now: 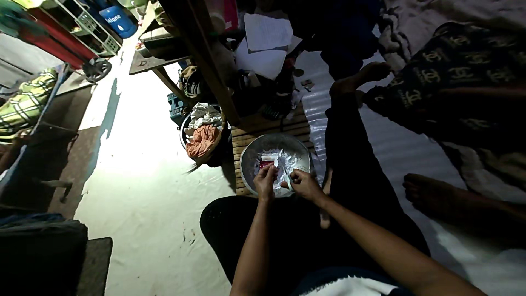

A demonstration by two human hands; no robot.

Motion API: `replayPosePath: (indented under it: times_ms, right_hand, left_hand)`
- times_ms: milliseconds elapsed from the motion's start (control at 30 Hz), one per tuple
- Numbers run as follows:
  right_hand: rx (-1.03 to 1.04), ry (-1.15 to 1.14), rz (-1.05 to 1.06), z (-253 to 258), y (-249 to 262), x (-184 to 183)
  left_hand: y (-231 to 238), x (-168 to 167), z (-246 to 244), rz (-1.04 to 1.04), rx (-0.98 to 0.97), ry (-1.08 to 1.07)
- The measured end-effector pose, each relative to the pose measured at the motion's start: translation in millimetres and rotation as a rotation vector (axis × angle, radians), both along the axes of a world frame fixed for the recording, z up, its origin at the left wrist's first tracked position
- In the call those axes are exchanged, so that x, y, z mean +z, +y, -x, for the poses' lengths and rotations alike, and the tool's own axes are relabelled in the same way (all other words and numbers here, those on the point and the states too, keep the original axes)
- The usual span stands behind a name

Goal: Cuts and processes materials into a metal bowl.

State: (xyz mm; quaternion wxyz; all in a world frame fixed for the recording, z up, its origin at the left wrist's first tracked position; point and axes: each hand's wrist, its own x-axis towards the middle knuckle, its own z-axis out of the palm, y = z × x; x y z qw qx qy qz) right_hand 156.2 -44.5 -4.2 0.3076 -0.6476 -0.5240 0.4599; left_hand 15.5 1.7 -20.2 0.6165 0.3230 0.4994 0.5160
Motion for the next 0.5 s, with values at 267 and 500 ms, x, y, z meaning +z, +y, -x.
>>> replayPosePath:
  times_ms: [267, 500]
  right_hand:
    - [0.080, -0.006, 0.065, 2.5, -4.7, -2.1]
    - [0.034, -0.006, 0.021, 5.3, -5.1, 1.4]
  left_hand:
    - [0.9, -0.3, 0.5, -0.006, 0.040, 0.032]
    - [-0.3, -0.5, 0.8, -0.049, -0.024, 0.067]
